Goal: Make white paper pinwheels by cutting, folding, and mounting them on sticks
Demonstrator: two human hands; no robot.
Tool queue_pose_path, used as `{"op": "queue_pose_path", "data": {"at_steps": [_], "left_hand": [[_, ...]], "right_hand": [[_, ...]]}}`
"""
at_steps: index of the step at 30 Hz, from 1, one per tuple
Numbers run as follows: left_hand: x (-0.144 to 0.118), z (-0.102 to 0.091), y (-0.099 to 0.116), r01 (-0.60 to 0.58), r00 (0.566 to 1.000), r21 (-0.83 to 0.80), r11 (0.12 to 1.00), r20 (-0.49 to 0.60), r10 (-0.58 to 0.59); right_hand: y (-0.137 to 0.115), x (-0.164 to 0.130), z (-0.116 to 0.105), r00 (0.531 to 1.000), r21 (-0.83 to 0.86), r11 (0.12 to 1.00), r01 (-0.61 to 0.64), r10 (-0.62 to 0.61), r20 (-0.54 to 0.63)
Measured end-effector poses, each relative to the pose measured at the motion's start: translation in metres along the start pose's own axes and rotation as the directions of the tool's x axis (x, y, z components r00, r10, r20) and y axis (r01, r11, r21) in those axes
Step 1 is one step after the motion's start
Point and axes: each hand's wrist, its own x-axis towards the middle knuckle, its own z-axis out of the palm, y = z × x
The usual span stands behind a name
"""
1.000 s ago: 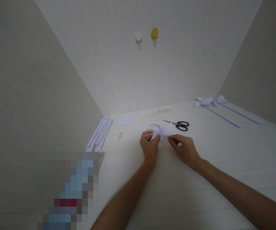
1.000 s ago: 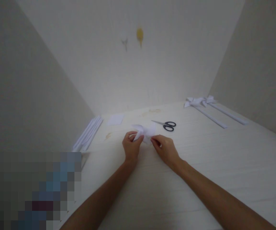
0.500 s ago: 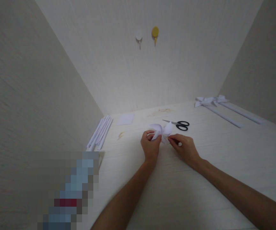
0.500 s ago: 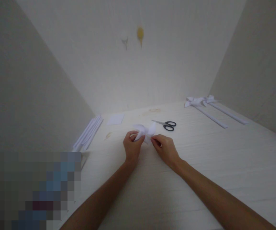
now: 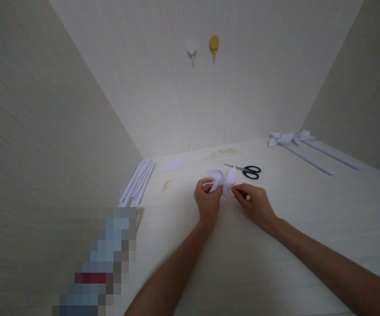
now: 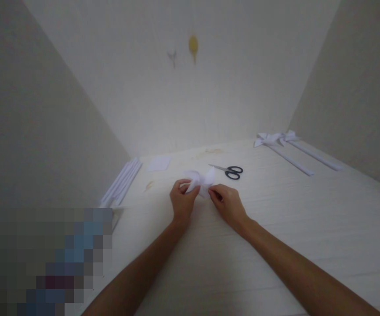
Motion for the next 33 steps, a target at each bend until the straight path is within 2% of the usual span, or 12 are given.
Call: {"op": "queue_pose_path", "data": {"at_steps": [9, 21, 33], "left_hand": [[-0.0005, 0.0, 0.003, 0.028, 1.0, 0.024, 0.999, 0.008, -0.028], [-0.0009, -0.0004, 0.0014, 0.026, 0.999, -0.007, 1.0, 0.024, -0.026], [0.0003, 0.0004, 0.0025, 0.026, 0.999, -0.006, 1.0, 0.019, -0.026]], "right_hand": [[0.0011, -0.0006, 0.0016, 0.999, 0.04, 0.998, -0.045, 0.044, 0.023], [0.0005, -0.0009, 0.0019, 0.998, 0.015, 0.999, -0.035, 0.036, -0.044], [0.0022, -0.0009, 0.0019, 0.999, 0.037, 0.999, -0.031, 0.03, 0.017]]}}
